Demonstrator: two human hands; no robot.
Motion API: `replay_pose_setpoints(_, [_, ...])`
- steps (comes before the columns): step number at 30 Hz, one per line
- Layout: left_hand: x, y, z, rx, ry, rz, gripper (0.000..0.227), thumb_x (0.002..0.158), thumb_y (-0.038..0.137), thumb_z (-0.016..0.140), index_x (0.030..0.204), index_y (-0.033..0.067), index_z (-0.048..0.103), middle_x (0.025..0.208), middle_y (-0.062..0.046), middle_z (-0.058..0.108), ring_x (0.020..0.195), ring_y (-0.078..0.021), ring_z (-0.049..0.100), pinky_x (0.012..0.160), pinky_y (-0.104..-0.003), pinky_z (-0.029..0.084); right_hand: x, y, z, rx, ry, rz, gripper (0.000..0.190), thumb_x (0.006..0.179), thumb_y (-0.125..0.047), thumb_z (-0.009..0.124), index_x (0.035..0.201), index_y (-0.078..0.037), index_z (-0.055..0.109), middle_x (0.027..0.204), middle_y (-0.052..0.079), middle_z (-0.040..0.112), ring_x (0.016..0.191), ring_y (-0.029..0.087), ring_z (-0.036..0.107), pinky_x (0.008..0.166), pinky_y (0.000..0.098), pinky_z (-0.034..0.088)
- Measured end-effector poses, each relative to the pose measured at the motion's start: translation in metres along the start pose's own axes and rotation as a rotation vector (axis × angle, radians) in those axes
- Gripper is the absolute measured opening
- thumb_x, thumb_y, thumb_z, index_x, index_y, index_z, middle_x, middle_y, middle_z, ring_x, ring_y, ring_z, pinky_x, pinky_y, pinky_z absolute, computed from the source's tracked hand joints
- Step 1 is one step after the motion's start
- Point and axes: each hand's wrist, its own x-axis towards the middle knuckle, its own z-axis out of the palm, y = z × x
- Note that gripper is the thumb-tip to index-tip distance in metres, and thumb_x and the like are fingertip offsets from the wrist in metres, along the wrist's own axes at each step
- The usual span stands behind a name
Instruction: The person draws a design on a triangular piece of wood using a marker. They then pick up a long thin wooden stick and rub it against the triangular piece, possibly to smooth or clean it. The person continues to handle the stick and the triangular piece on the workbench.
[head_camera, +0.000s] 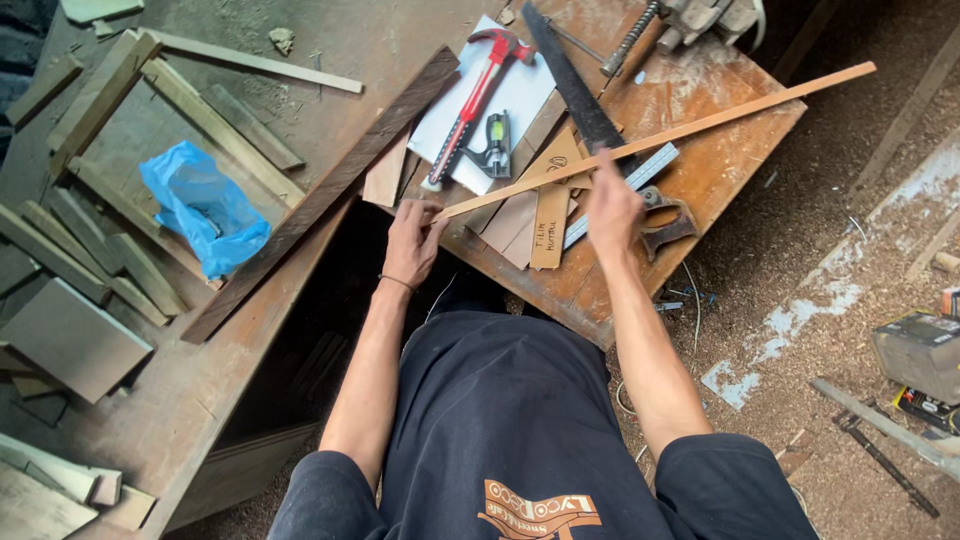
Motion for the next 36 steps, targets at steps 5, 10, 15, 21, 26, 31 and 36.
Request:
replay_pose_setpoints(5, [-0.002,0.006,0.012,-0.011,0.033,0.012,0.021,0.094,0.012,0.077,0.111,0.0025,0.069,0.099,-0.012,0.067,0.081,-0.0220,0.073,0.065,-0.031,0.054,-0.020,-0.032,0.013,0.058,0.006,-0.476,0.018,0.103,-0.005,0.057,0.121,-0.004,0.058,0.072,0.006,0.061,0.064,0.018,0.061,0.053,0.0329,0.055])
replay_pose_setpoints(10, [-0.007,0.008,0.015,-0.050,0.067,0.006,0.043,0.088,0.010,0.083,0.126,0.0045,0.062,0.096,-0.011,0.071,0.080,-0.0197,0.070,0.068,-0.030,0.056,-0.022,-0.046,0.012,0.130,0.139,-0.602,0.030,0.122,-0.020,0.046,0.151,-0.025,0.051,0.099,0.014,0.072,0.083,0.026,0.067,0.075,0.0355,0.056])
replay_pose_setpoints(15, [-0.007,0.012,0.021,-0.123,0.103,0.019,0.050,0.088,0.012,0.085,0.130,0.0066,0.057,0.094,-0.012,0.073,0.085,-0.0171,0.074,0.076,-0.029,0.059,-0.031,-0.058,0.009,-0.036,-0.053,-0.266,0.039,0.103,-0.012,0.060,0.141,-0.015,0.064,0.085,0.015,0.073,0.074,0.027,0.071,0.067,0.0405,0.060])
replay_pose_setpoints(21, [-0.007,0.014,0.011,-0.125,0.099,0.060,0.044,0.089,0.013,0.084,0.126,0.0043,0.062,0.095,-0.012,0.074,0.084,-0.0172,0.073,0.075,-0.029,0.058,-0.027,-0.058,-0.005,0.049,-0.204,-0.166,0.032,0.105,-0.013,0.056,0.135,-0.013,0.068,0.095,0.016,0.077,0.066,0.027,0.067,0.060,0.0418,0.059])
replay_pose_setpoints(26, [-0.003,0.018,0.019,-0.082,0.066,0.000,0.019,0.093,0.016,0.080,0.104,0.0018,0.075,0.085,-0.011,0.072,0.070,-0.0167,0.069,0.064,-0.028,0.055,-0.025,-0.049,0.006,0.104,0.137,-0.319,0.037,0.106,-0.006,0.051,0.140,-0.009,0.063,0.110,0.012,0.066,0.062,0.016,0.064,0.051,0.0311,0.056])
replay_pose_setpoints(31, [-0.003,0.012,0.015,-0.064,0.003,-0.028,0.019,0.094,0.018,0.078,0.102,0.0015,0.075,0.084,-0.011,0.072,0.066,-0.0172,0.069,0.061,-0.030,0.054,-0.033,-0.031,0.020,-0.034,-0.163,-0.479,0.042,0.103,-0.012,0.055,0.144,-0.013,0.063,0.090,0.012,0.070,0.062,0.017,0.063,0.037,0.0298,0.052])
replay_pose_setpoints(36, [-0.008,0.013,0.015,-0.026,0.020,0.083,0.019,0.094,0.017,0.079,0.102,0.0003,0.075,0.086,-0.013,0.071,0.071,-0.0208,0.070,0.065,-0.031,0.055,0.003,-0.006,-0.005,-0.086,0.127,-0.125,0.029,0.116,-0.016,0.048,0.143,-0.012,0.058,0.068,0.003,0.061,0.049,0.012,0.054,0.038,0.0276,0.045])
